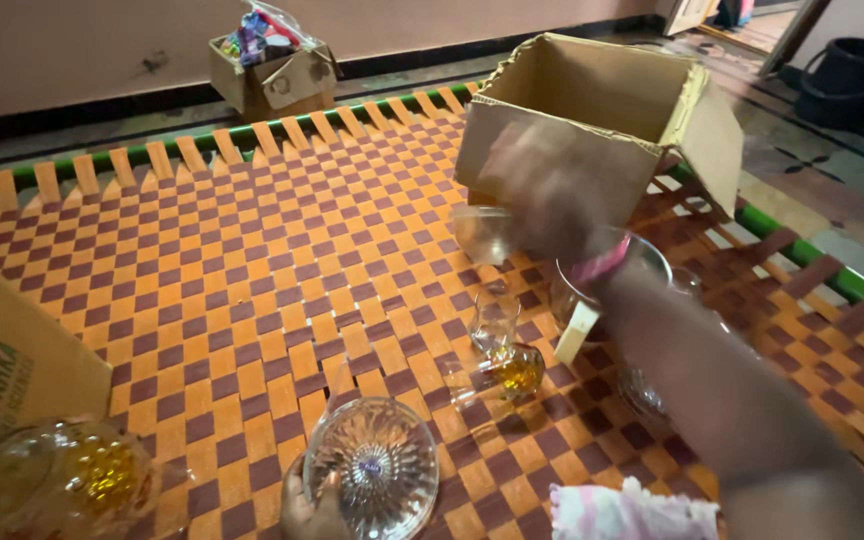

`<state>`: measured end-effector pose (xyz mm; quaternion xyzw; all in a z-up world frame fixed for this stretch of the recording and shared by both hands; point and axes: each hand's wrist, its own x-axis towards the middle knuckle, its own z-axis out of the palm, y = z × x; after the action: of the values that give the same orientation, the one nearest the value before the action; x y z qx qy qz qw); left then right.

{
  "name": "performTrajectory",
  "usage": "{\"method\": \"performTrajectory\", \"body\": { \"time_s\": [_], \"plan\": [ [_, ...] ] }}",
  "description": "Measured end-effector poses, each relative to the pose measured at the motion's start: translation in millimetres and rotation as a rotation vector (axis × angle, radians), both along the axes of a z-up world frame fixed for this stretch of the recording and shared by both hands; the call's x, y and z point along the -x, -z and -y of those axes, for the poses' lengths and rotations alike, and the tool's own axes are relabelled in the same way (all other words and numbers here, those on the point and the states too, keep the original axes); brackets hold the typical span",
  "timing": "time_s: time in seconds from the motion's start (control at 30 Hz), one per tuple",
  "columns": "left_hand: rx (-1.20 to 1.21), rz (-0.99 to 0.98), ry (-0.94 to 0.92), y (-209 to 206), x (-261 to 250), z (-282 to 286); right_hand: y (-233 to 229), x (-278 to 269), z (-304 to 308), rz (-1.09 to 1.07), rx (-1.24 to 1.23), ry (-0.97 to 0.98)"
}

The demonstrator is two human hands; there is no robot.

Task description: The person opens a cardboard box and removes several glass items, including a metal cup, glass jars, and decorative bowls. They place the items on a woven mat and then use a cloth to wipe and clean the glass bowls.

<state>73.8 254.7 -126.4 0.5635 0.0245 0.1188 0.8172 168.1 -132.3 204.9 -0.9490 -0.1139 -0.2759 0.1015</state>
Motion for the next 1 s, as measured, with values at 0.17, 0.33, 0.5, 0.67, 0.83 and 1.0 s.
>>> {"method": "performTrajectory", "body": {
  "time_s": [0.17, 0.33, 0.5, 0.67, 0.83, 1.0],
  "plan": [
    [-0.304, -0.310, -0.005, -54.7, 18.2, 0.5, 97.8, 157.6, -148.5, -0.327, -0.226, -0.282],
    [-0.142, -0.115, 0.075, -61.6, 15.2, -4.2, 165.7, 185.8, -178.3, -0.464, -0.362, -0.113],
    [-0.066, -0.105, 0.054, -62.4, 22.1, -0.3, 226.2, 172.6, -175.7, -0.448, -0.410, -0.044],
    [-0.030, -0.123, 0.136, -79.2, 37.0, -9.0, 247.0, 169.4, -175.4, -0.361, -0.374, -0.054],
    [0.055, -0.219, 0.160, -88.2, 46.8, -16.6, 259.8, 161.6, -177.1, -0.256, -0.359, -0.107],
    [-0.056, -0.201, 0.184, -105.1, 48.7, -15.1, 265.2, 160.8, -168.9, -0.303, -0.406, -0.091]
  ]
}}
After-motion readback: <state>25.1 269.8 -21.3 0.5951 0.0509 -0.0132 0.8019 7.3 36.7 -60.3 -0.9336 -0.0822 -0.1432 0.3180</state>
